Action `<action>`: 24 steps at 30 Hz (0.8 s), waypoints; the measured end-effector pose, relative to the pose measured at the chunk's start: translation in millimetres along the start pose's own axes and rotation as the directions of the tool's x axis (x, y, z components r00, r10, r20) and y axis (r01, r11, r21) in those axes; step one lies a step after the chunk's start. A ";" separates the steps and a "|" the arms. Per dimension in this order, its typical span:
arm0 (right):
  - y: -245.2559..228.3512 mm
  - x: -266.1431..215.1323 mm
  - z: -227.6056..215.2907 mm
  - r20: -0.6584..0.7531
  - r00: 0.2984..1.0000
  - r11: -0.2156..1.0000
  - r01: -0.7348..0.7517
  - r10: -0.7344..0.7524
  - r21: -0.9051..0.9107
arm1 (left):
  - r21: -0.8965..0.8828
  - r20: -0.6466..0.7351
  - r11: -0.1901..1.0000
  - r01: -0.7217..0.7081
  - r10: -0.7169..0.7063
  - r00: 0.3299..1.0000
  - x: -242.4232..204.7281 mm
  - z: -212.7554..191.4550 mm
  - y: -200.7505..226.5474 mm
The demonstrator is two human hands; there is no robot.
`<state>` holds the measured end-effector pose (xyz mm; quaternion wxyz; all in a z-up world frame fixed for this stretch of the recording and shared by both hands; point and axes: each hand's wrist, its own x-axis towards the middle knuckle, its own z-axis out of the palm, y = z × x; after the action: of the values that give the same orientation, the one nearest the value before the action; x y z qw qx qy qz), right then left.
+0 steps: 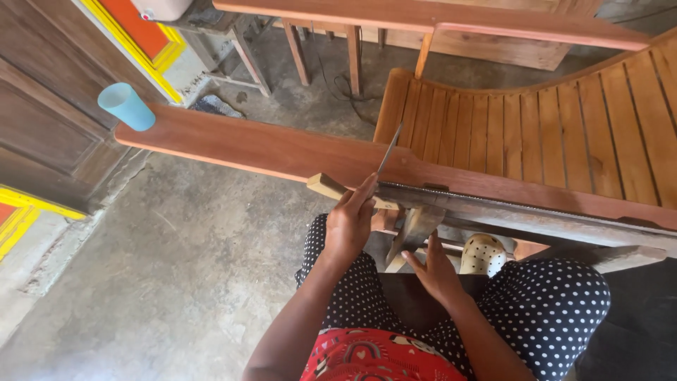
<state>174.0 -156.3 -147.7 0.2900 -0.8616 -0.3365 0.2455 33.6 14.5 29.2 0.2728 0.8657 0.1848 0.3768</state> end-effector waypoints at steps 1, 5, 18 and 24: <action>-2.2 0.1 -2.5 0.017 1.000 1.000 -0.002 0.002 -0.012 | -0.127 -0.006 0.992 0.021 -0.022 1.000 -1.5 -5.4 2.4; -14.7 -6.7 -9.5 0.051 0.998 0.999 -0.036 0.035 0.012 | 0.007 -0.015 1.000 0.029 -0.029 0.999 -38.0 -14.6 0.7; -26.7 -11.2 -17.6 0.067 0.997 0.999 -0.046 0.045 0.008 | 0.175 0.038 0.985 0.010 -0.017 0.999 -19.4 14.7 -5.0; 6.0 5.0 1.8 0.019 0.999 0.999 0.039 -0.038 -0.034 | -0.190 0.019 0.982 0.009 -0.006 1.000 -20.6 -8.2 -1.4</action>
<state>178.8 -155.7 -154.1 0.2766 -0.8577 -0.3597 0.2419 13.9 7.5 21.6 0.3575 0.8384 0.1487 0.3837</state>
